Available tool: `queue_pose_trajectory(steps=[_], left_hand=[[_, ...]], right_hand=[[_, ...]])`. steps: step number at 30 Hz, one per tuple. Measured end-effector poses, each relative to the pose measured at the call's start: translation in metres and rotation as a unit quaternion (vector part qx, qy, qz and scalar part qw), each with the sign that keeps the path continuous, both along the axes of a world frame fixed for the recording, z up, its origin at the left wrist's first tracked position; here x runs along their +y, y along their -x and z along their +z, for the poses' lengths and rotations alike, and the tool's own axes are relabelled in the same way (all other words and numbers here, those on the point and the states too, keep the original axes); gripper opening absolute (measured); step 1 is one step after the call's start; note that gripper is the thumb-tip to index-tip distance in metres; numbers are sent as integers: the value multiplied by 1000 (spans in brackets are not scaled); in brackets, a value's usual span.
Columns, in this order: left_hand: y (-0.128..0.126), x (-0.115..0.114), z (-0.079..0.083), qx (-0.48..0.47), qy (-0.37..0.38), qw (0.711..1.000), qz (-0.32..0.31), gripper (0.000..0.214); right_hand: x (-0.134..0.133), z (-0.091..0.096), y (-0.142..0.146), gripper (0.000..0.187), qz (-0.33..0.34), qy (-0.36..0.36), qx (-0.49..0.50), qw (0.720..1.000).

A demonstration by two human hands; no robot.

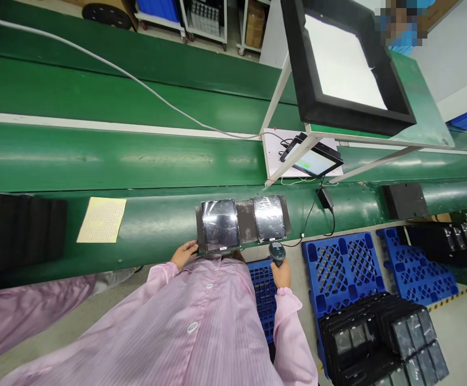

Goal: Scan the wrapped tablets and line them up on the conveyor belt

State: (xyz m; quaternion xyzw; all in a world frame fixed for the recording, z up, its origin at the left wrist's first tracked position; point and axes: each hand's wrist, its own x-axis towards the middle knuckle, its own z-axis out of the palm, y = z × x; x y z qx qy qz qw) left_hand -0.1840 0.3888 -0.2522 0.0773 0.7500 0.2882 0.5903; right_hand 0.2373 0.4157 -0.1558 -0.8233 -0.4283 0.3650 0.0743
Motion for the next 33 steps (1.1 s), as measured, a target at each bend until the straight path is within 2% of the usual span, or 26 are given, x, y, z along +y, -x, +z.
queue_pose_trajectory(steps=[5,11,13,16,21,28,31,33], left_hand=[[-14,9,0,-50,19,998,34,36],[-33,16,2,-105,18,994,35,40],[-35,16,3,-113,21,993,32,41],[-29,14,6,-114,30,993,30,41],[-18,8,7,-111,48,992,25,38],[-25,2,3,-117,60,991,33,33],[-29,6,2,-115,57,991,34,34],[-33,11,3,-111,55,992,31,32]], right_hand=[[-12,7,18,41,15,-7,28,999],[-44,6,93,45,79,-3,114,990],[-50,5,114,44,100,17,108,989],[-55,3,130,42,120,45,80,989],[-58,4,132,36,127,53,62,988],[-60,4,131,34,107,41,77,990],[-58,0,119,31,83,9,96,992],[-53,-2,100,35,60,-10,88,994]])
